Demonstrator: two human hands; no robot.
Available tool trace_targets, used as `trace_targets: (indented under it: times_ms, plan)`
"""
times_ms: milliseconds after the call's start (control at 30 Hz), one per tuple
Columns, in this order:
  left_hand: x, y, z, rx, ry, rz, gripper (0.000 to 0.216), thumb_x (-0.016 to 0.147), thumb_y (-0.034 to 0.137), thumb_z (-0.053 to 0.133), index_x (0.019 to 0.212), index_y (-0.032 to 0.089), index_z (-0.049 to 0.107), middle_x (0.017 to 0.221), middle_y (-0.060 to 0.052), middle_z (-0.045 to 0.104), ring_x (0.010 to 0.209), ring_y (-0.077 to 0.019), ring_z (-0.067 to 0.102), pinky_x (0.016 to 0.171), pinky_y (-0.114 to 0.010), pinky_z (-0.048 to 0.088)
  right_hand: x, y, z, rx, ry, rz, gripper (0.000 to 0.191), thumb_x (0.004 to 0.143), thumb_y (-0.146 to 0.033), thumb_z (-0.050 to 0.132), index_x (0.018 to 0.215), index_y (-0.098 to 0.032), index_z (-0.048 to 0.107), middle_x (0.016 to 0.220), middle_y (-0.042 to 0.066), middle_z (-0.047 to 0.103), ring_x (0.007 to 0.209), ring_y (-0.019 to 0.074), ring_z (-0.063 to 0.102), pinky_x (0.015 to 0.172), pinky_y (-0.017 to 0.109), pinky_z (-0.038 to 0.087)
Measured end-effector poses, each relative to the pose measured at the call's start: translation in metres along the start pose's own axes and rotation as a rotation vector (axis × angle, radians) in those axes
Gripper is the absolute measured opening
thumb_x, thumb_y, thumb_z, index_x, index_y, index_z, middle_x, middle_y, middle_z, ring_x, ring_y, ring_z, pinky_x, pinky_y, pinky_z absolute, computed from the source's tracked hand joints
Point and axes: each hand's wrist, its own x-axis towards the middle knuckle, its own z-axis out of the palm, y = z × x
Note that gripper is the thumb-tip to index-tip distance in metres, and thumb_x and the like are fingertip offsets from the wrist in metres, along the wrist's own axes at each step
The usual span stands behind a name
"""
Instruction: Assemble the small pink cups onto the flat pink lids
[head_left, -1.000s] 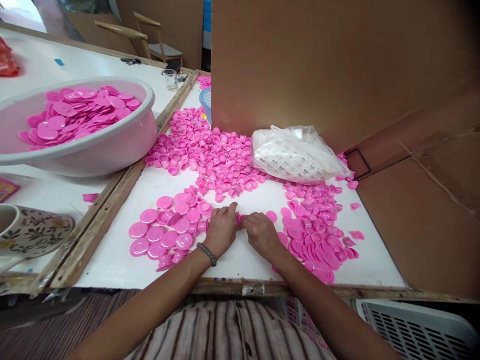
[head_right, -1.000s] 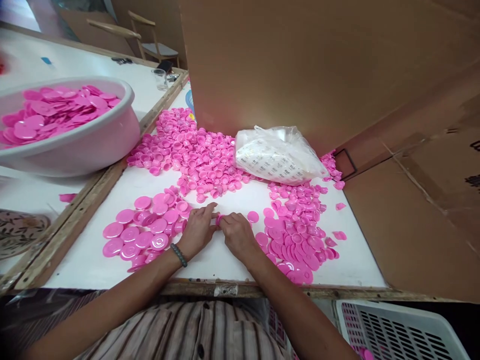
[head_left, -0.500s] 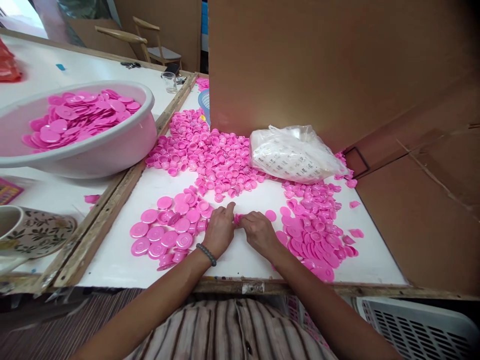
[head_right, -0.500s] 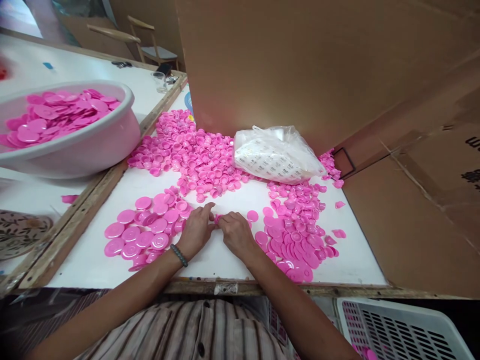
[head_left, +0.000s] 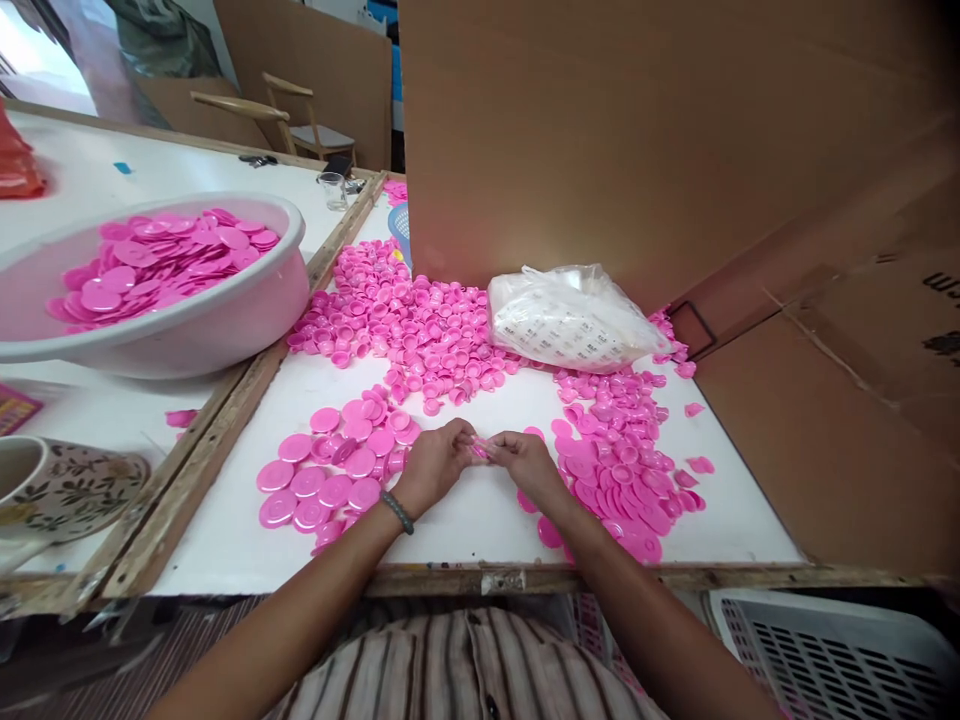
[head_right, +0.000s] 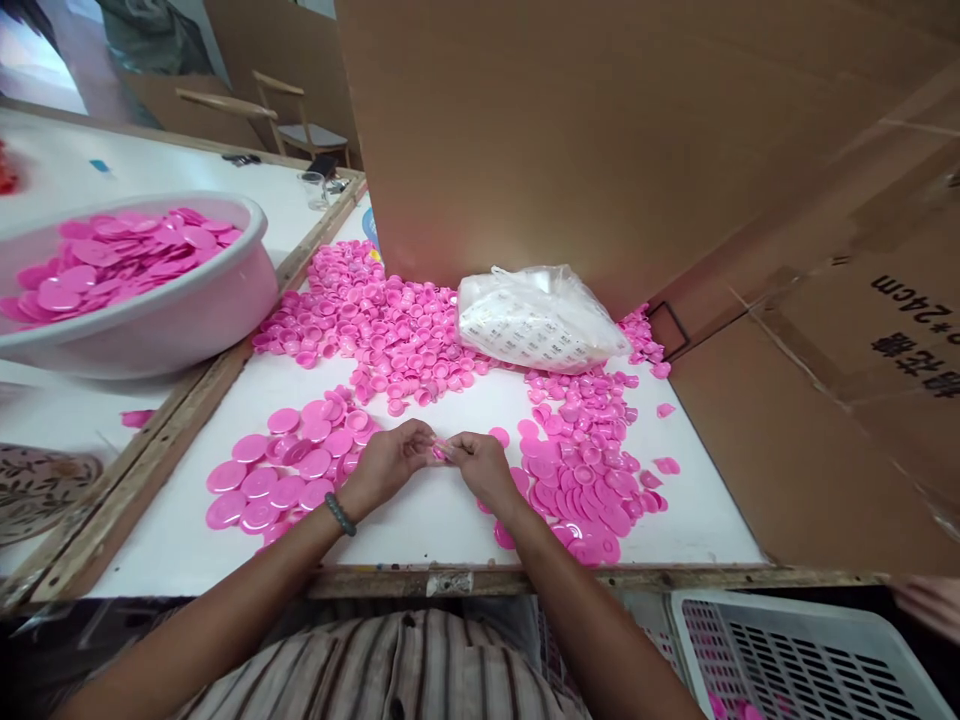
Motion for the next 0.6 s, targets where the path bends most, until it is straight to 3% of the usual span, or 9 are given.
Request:
trace_targets:
  times_ms: [100,200,267,333,467,600]
  plan:
    - [0.004,0.007,-0.002,-0.101,-0.081,-0.101,0.010,0.071,0.025,0.061,0.075,0.018,0.056,0.069,0.001,0.063,0.064,-0.0122,0.058,0.056,-0.021,0.043,-0.009,-0.001,-0.002,0.142,-0.030,0.108,0.030,0.080,-0.041,0.051,0.092,-0.015,0.062,0.064,0.000,0.059,0.057,0.0115,0.053,0.056,0.025,0.043]
    - [0.010,0.014,0.000,-0.052,-0.117,-0.229,0.013,0.069,0.027,0.064,0.070,0.017,0.056,0.062,0.001,0.062,0.057,-0.0122,0.058,0.051,-0.020,0.041,-0.019,-0.003,-0.004,-0.063,0.024,-0.035,0.031,0.084,-0.037,0.049,0.108,-0.020,0.059,0.085,0.003,0.062,0.070,0.0130,0.056,0.064,0.027,0.045]
    - [0.014,0.017,0.001,-0.008,-0.153,-0.294,0.010,0.067,0.022,0.064,0.069,0.016,0.055,0.059,0.001,0.062,0.054,-0.0120,0.058,0.050,-0.020,0.041,-0.023,-0.004,-0.006,-0.280,0.009,-0.202,0.028,0.083,-0.035,0.052,0.108,-0.023,0.060,0.095,0.005,0.060,0.081,0.0148,0.056,0.069,0.028,0.044]
    - [0.017,0.018,0.002,0.012,-0.196,-0.336,0.010,0.066,0.018,0.063,0.069,0.016,0.054,0.055,0.001,0.062,0.051,-0.0118,0.058,0.049,-0.019,0.041,-0.025,-0.003,-0.008,-0.464,-0.026,-0.320,0.026,0.081,-0.034,0.057,0.104,-0.023,0.063,0.094,0.005,0.060,0.084,0.0162,0.054,0.069,0.028,0.043]
    - [0.023,0.013,0.003,-0.031,-0.275,-0.415,0.015,0.064,0.019,0.065,0.067,0.017,0.051,0.052,0.001,0.061,0.048,-0.0121,0.060,0.049,-0.019,0.043,-0.021,0.001,-0.009,-0.664,-0.045,-0.400,0.019,0.081,-0.034,0.057,0.093,-0.022,0.065,0.081,0.005,0.060,0.079,0.0169,0.051,0.064,0.027,0.040]
    - [0.025,0.007,0.006,-0.012,-0.291,-0.423,0.020,0.063,0.026,0.068,0.067,0.017,0.050,0.050,0.001,0.061,0.049,-0.0134,0.061,0.052,-0.019,0.045,-0.020,0.007,-0.008,-0.697,-0.012,-0.458,0.021,0.082,-0.034,0.055,0.097,-0.021,0.064,0.083,0.006,0.060,0.080,0.0186,0.048,0.066,0.030,0.040]
